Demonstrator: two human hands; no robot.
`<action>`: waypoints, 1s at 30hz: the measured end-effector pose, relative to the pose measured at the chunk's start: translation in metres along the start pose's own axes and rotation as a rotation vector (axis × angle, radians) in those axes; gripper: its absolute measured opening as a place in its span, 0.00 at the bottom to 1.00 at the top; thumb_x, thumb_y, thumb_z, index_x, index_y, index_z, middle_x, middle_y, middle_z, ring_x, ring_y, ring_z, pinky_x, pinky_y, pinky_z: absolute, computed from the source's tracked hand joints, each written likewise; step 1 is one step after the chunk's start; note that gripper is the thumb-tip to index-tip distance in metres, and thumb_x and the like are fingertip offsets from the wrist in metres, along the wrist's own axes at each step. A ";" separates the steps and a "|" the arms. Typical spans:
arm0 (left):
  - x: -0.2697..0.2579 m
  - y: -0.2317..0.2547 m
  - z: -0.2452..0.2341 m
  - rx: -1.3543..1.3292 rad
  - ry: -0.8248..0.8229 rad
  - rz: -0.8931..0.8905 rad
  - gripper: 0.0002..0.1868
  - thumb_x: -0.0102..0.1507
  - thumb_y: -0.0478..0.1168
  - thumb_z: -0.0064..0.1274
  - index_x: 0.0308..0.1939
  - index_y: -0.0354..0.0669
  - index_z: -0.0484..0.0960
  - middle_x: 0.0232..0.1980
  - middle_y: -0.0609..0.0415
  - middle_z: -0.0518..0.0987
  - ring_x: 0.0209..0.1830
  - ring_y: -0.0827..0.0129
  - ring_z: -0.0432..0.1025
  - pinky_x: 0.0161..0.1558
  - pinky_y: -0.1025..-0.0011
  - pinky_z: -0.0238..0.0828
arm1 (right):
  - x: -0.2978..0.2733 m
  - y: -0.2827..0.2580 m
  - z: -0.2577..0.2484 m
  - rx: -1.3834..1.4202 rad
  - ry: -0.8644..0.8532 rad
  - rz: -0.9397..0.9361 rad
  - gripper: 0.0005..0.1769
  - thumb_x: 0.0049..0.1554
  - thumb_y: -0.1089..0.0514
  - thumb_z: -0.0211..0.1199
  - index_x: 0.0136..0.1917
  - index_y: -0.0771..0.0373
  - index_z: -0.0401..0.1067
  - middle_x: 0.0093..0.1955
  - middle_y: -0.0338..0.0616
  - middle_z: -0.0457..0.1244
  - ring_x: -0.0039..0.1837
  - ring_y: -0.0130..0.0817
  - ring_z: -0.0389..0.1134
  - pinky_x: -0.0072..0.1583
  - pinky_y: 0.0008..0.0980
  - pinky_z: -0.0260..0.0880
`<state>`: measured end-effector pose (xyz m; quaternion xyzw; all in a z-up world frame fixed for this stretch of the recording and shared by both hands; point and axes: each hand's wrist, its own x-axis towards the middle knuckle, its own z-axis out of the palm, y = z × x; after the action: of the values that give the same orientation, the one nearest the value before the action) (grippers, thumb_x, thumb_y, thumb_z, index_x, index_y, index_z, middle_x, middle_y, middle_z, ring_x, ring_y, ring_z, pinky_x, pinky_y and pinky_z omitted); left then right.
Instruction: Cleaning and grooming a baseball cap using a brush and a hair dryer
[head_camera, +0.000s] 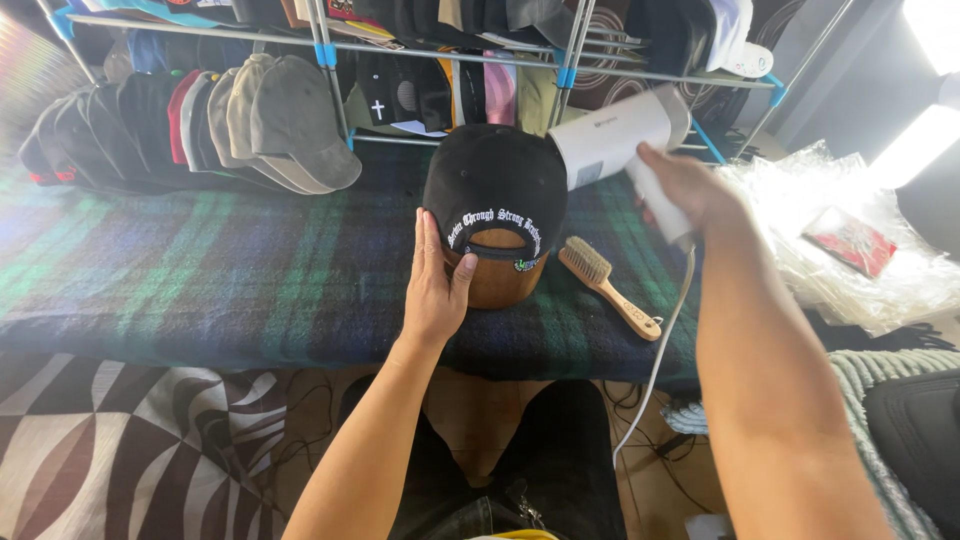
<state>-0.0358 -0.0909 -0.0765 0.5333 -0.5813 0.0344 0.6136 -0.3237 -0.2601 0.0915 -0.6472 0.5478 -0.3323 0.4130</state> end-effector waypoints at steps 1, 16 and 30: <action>0.000 0.000 -0.001 -0.002 0.002 -0.001 0.43 0.71 0.55 0.47 0.81 0.38 0.46 0.83 0.37 0.47 0.81 0.46 0.49 0.76 0.58 0.51 | -0.002 0.011 0.006 -0.003 0.000 -0.001 0.35 0.66 0.33 0.54 0.59 0.71 0.70 0.37 0.62 0.67 0.33 0.53 0.72 0.31 0.49 0.76; 0.000 -0.001 0.000 0.005 -0.025 -0.032 0.44 0.71 0.56 0.48 0.81 0.40 0.46 0.83 0.40 0.45 0.82 0.49 0.46 0.77 0.59 0.48 | -0.101 0.070 0.025 0.252 0.135 0.028 0.27 0.64 0.39 0.63 0.57 0.67 0.73 0.32 0.60 0.62 0.29 0.53 0.69 0.29 0.49 0.73; -0.002 -0.007 0.002 0.012 0.010 0.011 0.43 0.71 0.57 0.47 0.80 0.36 0.48 0.82 0.35 0.49 0.81 0.47 0.48 0.77 0.58 0.48 | -0.194 0.028 0.108 -0.035 0.512 -0.584 0.24 0.66 0.43 0.61 0.47 0.68 0.69 0.29 0.52 0.66 0.35 0.46 0.72 0.38 0.46 0.72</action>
<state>-0.0335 -0.0943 -0.0831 0.5336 -0.5808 0.0441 0.6132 -0.2753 -0.0526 0.0235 -0.6790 0.4313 -0.5774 0.1394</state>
